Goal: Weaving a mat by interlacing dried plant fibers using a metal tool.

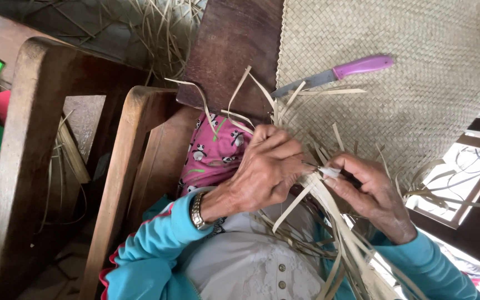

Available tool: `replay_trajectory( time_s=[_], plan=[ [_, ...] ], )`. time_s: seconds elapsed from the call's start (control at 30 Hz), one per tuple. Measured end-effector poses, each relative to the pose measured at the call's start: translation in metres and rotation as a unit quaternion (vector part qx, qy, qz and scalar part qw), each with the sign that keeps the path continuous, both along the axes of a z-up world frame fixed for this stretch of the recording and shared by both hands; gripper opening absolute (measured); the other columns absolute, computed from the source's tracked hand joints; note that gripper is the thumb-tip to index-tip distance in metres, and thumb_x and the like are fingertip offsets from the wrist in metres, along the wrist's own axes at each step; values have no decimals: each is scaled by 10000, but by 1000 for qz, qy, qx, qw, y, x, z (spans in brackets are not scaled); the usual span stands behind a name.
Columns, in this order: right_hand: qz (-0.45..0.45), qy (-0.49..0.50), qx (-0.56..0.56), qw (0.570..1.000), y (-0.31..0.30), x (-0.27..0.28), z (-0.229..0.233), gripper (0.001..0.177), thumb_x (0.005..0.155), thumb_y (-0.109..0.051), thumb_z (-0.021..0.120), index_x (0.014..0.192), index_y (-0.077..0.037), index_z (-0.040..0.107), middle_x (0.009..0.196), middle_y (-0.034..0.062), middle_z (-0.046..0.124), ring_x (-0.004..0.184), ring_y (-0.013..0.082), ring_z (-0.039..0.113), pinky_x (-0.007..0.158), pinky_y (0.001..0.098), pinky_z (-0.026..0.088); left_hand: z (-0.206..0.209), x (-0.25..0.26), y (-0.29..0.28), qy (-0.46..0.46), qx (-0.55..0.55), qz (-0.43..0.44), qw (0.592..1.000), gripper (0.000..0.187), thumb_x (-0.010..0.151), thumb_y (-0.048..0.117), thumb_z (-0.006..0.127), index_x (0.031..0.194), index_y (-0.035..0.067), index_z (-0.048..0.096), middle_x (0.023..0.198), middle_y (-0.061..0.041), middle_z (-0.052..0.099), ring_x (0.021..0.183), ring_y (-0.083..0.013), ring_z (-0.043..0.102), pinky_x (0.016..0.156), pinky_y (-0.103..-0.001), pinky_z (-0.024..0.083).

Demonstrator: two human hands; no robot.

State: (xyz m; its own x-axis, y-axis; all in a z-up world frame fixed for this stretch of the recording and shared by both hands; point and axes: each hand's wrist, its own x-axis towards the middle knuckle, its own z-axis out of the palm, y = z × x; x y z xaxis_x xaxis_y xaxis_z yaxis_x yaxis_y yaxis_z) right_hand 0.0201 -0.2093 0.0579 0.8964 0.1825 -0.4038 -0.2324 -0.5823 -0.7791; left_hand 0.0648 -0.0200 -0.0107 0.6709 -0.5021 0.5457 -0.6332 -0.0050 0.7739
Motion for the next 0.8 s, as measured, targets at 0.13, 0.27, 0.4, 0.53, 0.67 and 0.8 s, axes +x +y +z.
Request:
replay_trajectory(
  time_s=[0.13, 0.27, 0.4, 0.53, 0.67, 0.8],
  plan=[
    [42, -70, -19, 996, 3, -9, -7, 173, 842, -233, 535, 828, -67, 580, 720, 8, 579, 591, 102, 498, 538, 233, 378, 10, -18, 6, -14, 46, 131, 990, 170, 751, 25, 498, 877, 71, 602, 922, -69, 529, 923, -258, 445, 767, -402, 285],
    [87, -154, -22, 984, 14, -22, -10, 138, 832, -201, 548, 777, -75, 529, 642, 7, 500, 437, 96, 370, 402, 252, 290, 25, -44, 20, 42, 132, 258, 956, 131, 891, 230, 546, 886, 102, 516, 896, -63, 495, 771, -223, 390, 674, -383, 262],
    [116, -173, -37, 977, 19, -35, -17, 105, 835, -185, 530, 872, -86, 535, 714, 23, 537, 434, 141, 412, 437, 287, 338, 27, -54, 23, 244, 70, 84, 964, 507, 949, 416, 239, 788, 92, 594, 678, -49, 490, 674, -189, 417, 710, -356, 250],
    [140, -245, -72, 957, 23, -43, -23, 115, 849, -129, 489, 903, -35, 527, 780, 94, 571, 533, 219, 521, 473, 334, 390, 26, -54, 20, 427, -35, -4, 903, 170, 787, 148, 429, 638, 132, 348, 590, 41, 300, 573, -81, 284, 521, -282, 251],
    [143, -261, -86, 951, 12, -54, -50, 222, 872, -295, 485, 892, -81, 538, 666, 17, 578, 385, 66, 429, 315, 222, 376, 13, -63, 17, 515, -19, -13, 857, 259, 761, 7, 438, 591, 150, 306, 601, 79, 268, 569, -40, 244, 455, -254, 191],
    [147, -195, -34, 969, -3, -36, -44, 212, 861, -266, 498, 948, -74, 524, 692, 19, 589, 372, 49, 406, 278, 189, 351, 11, -60, 20, 507, -32, -29, 861, 214, 905, 118, 480, 737, 85, 610, 561, 56, 448, 485, -43, 337, 420, -237, 248]
  ],
)
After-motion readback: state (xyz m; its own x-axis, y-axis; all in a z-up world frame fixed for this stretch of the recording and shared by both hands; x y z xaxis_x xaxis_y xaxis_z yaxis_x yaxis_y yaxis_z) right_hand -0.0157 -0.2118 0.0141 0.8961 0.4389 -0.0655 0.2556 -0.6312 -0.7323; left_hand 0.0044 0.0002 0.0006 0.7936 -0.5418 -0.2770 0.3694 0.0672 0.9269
